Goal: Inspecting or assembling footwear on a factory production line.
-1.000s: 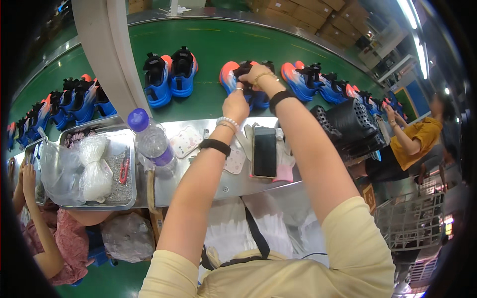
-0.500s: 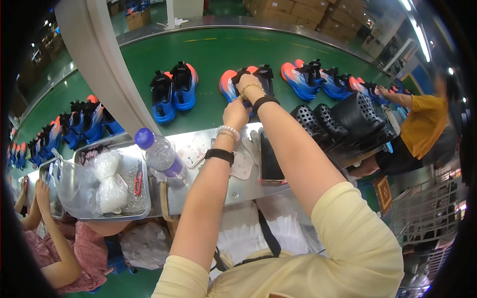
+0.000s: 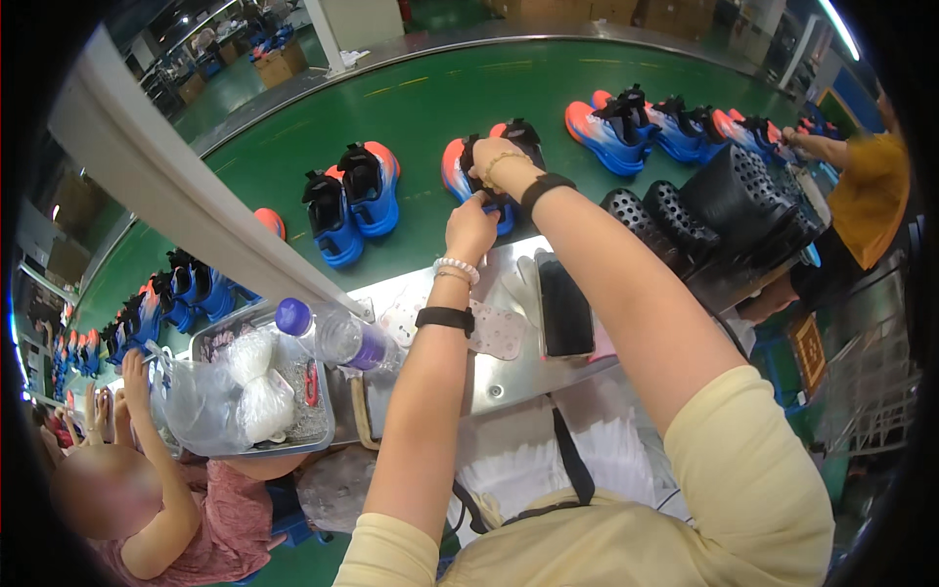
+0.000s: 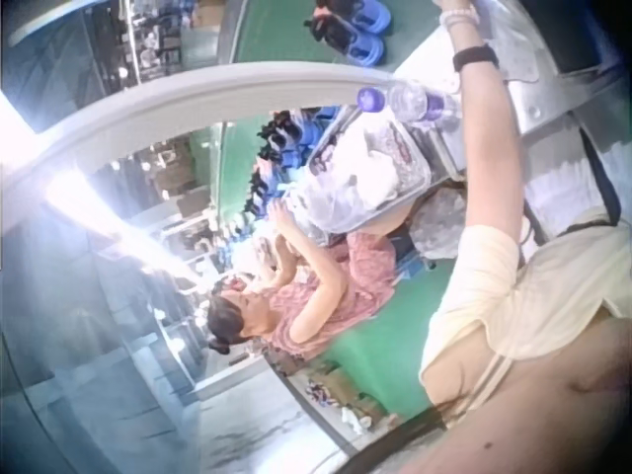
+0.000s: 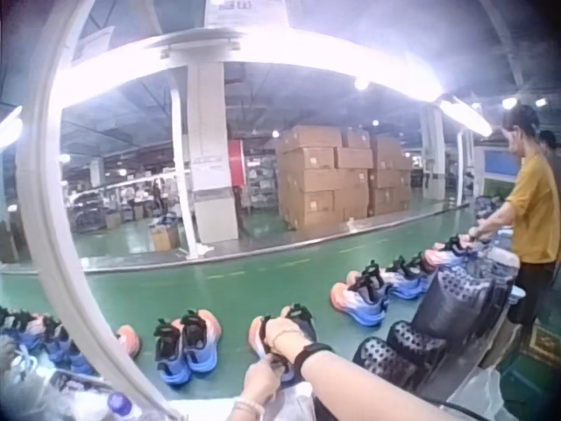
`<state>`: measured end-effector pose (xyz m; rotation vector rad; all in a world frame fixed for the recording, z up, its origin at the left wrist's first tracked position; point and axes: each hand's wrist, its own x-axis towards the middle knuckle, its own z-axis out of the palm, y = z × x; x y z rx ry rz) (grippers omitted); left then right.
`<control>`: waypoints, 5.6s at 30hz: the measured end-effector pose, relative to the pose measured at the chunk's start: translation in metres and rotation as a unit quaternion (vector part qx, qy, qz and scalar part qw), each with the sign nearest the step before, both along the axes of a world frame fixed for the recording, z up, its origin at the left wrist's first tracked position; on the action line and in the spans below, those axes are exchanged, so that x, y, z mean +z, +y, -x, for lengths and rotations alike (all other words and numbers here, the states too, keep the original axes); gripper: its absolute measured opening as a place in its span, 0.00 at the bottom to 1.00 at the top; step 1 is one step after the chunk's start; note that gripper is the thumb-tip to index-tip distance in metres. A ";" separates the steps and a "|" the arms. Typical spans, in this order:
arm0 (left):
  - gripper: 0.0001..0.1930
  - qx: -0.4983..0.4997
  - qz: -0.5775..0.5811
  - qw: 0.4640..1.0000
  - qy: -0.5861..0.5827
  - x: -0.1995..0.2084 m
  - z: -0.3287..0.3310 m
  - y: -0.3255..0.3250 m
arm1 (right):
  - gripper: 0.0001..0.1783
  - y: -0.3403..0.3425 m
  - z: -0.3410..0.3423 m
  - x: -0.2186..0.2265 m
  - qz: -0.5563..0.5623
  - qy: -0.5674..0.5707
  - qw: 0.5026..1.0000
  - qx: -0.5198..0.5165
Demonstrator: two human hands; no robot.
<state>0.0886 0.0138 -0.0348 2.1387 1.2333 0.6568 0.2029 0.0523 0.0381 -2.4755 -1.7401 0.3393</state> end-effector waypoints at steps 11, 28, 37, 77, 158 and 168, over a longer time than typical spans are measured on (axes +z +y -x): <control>0.19 0.009 -0.059 0.996 0.073 0.009 -0.006 -0.003 | 0.21 -0.027 -0.017 -0.008 -0.104 0.063 0.992 0.019; 0.16 -0.054 -0.217 0.968 0.113 0.017 -0.072 -0.002 | 0.28 -0.337 -0.172 -0.008 -0.374 0.191 0.899 -0.124; 0.16 -0.015 -0.147 0.986 0.075 0.010 -0.083 -0.042 | 0.31 -0.337 -0.159 0.005 -0.324 0.052 0.935 -0.138; 0.12 0.057 -0.071 0.996 0.026 -0.002 -0.048 -0.025 | 0.22 -0.010 -0.036 -0.003 0.017 -0.033 0.999 0.012; 0.11 0.195 -0.017 0.979 -0.053 0.004 0.050 0.010 | 0.26 0.074 0.085 -0.046 0.050 -0.009 0.994 0.098; 0.16 0.203 -0.013 0.978 -0.045 0.002 0.055 -0.004 | 0.19 0.023 0.089 0.002 -0.042 0.029 0.994 0.098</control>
